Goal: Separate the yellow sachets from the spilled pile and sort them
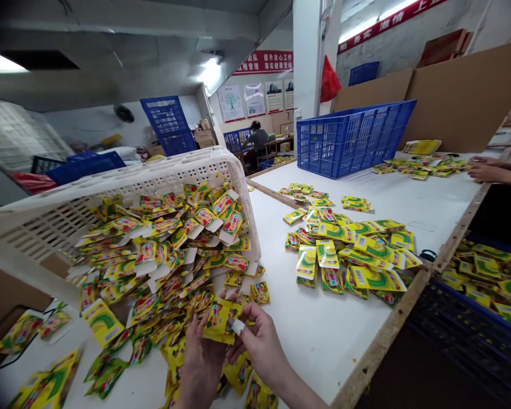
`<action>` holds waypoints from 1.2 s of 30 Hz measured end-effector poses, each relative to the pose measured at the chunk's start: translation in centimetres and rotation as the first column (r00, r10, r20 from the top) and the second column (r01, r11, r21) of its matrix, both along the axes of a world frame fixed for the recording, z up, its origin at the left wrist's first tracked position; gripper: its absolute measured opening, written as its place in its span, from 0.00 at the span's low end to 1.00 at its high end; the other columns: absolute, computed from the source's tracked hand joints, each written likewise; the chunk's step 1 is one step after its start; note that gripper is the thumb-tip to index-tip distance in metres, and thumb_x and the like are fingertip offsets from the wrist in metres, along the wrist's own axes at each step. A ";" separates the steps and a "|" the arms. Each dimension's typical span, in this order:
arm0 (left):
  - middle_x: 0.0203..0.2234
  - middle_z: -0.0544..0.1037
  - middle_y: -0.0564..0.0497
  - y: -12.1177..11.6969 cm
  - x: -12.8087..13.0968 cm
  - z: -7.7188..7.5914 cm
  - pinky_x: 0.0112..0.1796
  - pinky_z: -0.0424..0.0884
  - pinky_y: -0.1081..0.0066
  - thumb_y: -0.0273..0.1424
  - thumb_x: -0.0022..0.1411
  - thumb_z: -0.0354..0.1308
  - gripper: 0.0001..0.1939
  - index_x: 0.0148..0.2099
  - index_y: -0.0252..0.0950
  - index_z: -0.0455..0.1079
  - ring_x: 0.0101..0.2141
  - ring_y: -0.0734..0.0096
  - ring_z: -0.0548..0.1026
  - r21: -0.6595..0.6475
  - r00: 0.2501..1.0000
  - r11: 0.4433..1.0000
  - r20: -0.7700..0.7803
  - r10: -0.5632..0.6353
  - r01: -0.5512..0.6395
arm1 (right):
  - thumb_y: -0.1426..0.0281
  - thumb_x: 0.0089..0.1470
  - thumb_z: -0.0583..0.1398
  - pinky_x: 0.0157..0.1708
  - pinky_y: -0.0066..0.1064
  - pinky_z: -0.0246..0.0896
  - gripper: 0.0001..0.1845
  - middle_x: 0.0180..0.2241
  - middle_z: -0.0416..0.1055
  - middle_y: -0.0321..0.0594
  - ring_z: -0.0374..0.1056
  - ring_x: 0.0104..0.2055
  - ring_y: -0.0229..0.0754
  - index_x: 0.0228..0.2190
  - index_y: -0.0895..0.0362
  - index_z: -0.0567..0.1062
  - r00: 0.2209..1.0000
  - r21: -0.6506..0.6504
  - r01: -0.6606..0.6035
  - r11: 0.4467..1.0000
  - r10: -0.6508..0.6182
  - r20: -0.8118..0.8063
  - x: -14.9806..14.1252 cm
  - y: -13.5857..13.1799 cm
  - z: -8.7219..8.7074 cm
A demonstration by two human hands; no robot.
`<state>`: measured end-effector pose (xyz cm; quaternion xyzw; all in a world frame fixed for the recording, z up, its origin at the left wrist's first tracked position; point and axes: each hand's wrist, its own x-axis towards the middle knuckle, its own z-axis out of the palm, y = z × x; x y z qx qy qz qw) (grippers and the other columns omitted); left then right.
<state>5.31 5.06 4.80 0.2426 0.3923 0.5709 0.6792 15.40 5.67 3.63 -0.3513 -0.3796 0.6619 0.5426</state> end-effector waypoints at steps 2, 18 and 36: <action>0.40 0.73 0.45 0.2 0.0 -0.8 0.29 0.70 0.70 0.44 0.52 0.55 0.29 0.54 0.39 0.57 0.35 0.63 0.74 -0.045 0.984 0.997 -0.169 0.054 -0.062 | 0.62 0.47 0.60 0.16 0.26 0.63 0.13 0.22 0.64 0.28 0.64 0.17 0.33 0.27 0.54 0.62 0.996 0.049 0.014 0.999 -0.018 0.082 0.6 -0.1 -0.1; 0.55 0.63 0.47 7.4 3.9 -0.9 0.55 0.57 0.60 0.33 0.65 0.35 0.20 0.53 0.40 0.63 0.56 0.66 0.58 0.350 0.417 0.680 -0.906 0.071 0.644 | 0.69 0.51 0.55 0.29 0.35 0.65 0.09 0.30 0.70 0.39 0.66 0.27 0.40 0.36 0.57 0.70 0.928 0.151 0.076 0.986 -0.125 0.350 9.0 -0.2 -1.5; 0.34 0.72 0.51 12.9 -1.7 1.1 0.39 0.68 0.68 0.28 0.54 0.54 0.12 0.42 0.34 0.63 0.36 0.67 0.71 0.190 0.285 0.667 -0.958 -0.035 0.720 | 0.73 0.50 0.55 0.21 0.27 0.61 0.11 0.31 0.69 0.38 0.65 0.25 0.36 0.38 0.56 0.69 0.849 0.286 0.020 0.958 -0.167 0.501 12.6 -0.2 0.5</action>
